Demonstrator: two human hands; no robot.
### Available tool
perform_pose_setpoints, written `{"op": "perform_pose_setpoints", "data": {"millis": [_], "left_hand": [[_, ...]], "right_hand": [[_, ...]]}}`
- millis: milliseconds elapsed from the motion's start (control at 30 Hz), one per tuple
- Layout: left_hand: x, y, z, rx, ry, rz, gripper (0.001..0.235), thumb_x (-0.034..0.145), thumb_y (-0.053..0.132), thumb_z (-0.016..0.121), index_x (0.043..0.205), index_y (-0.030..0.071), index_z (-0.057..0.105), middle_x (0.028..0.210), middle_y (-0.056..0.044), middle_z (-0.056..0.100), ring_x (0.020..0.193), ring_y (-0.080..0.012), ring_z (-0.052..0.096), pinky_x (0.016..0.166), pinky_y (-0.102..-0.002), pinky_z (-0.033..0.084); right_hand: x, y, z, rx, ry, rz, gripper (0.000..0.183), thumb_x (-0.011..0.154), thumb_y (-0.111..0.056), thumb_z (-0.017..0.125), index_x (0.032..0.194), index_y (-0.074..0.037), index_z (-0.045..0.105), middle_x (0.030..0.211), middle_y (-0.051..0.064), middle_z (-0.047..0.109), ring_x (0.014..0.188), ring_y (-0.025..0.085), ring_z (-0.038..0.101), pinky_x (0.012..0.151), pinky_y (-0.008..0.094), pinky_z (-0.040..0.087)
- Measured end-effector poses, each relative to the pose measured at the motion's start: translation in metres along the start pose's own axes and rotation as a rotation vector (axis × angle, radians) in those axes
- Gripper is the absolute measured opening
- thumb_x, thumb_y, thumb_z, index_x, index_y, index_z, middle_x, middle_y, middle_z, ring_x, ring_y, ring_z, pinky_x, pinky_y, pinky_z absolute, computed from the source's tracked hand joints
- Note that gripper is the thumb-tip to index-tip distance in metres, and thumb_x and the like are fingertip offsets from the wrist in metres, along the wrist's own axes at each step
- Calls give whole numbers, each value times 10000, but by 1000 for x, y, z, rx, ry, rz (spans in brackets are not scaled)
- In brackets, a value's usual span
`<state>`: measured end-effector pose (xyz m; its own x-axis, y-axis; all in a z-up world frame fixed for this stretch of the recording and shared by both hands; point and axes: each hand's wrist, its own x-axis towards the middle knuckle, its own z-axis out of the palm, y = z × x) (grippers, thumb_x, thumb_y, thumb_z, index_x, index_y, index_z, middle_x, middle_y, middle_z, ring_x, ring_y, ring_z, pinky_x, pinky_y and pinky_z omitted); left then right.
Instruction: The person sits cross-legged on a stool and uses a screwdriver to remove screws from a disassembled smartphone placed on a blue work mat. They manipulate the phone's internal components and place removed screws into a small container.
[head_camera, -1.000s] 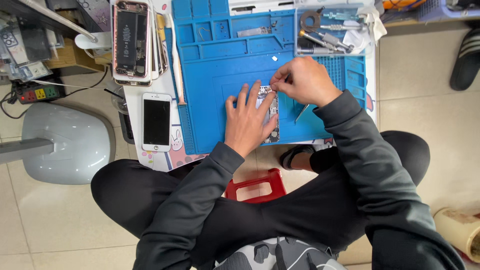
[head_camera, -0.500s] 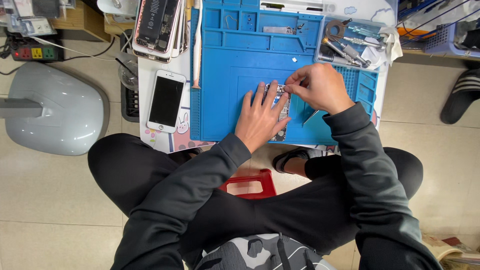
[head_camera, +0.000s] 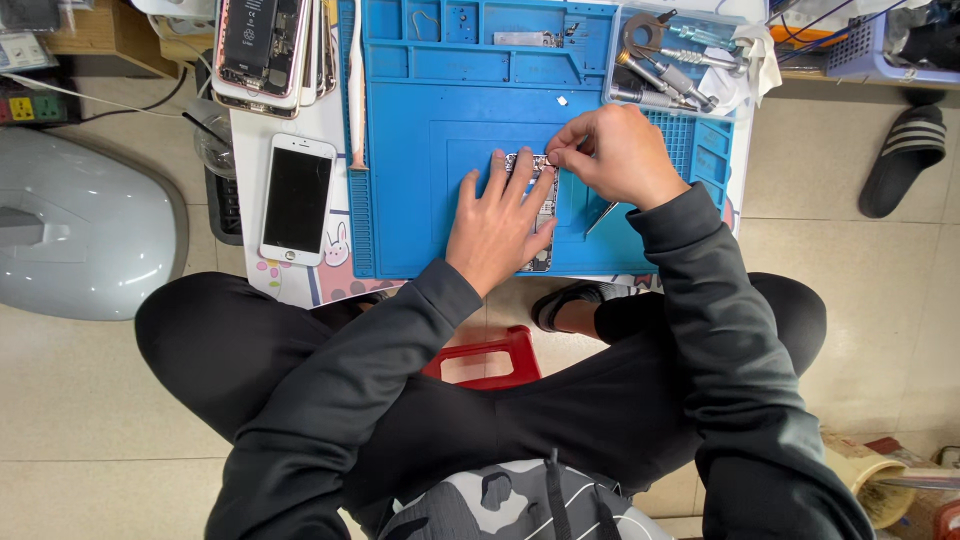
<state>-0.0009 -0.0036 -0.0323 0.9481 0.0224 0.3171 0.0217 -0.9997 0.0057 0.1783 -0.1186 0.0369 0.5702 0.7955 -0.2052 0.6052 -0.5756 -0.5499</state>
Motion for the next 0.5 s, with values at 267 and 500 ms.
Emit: {"op": "perform_pose_setpoints", "data": {"millis": [267,500], "left_hand": [[3,3,-1,11,-14,-1,543,1009,533,580,1453,220,593,1479,-159,494,1321,-374,562,1020,-556,477],[5,5,-1,42,-18,-22,525,998,466,619,1458,216,574,1476,-150,489,1324,-376,570,1023,-539,486]], "right_hand": [[0,3,4,-5,0,-6,70,967,-134,757,981,-108,821,819,49,779,765,287,756,707,490,599],[-1,0,2,16,3,-13,77,943,-110,761,959,-69,824,813,99,776,738,313,744,669,503,586]]}}
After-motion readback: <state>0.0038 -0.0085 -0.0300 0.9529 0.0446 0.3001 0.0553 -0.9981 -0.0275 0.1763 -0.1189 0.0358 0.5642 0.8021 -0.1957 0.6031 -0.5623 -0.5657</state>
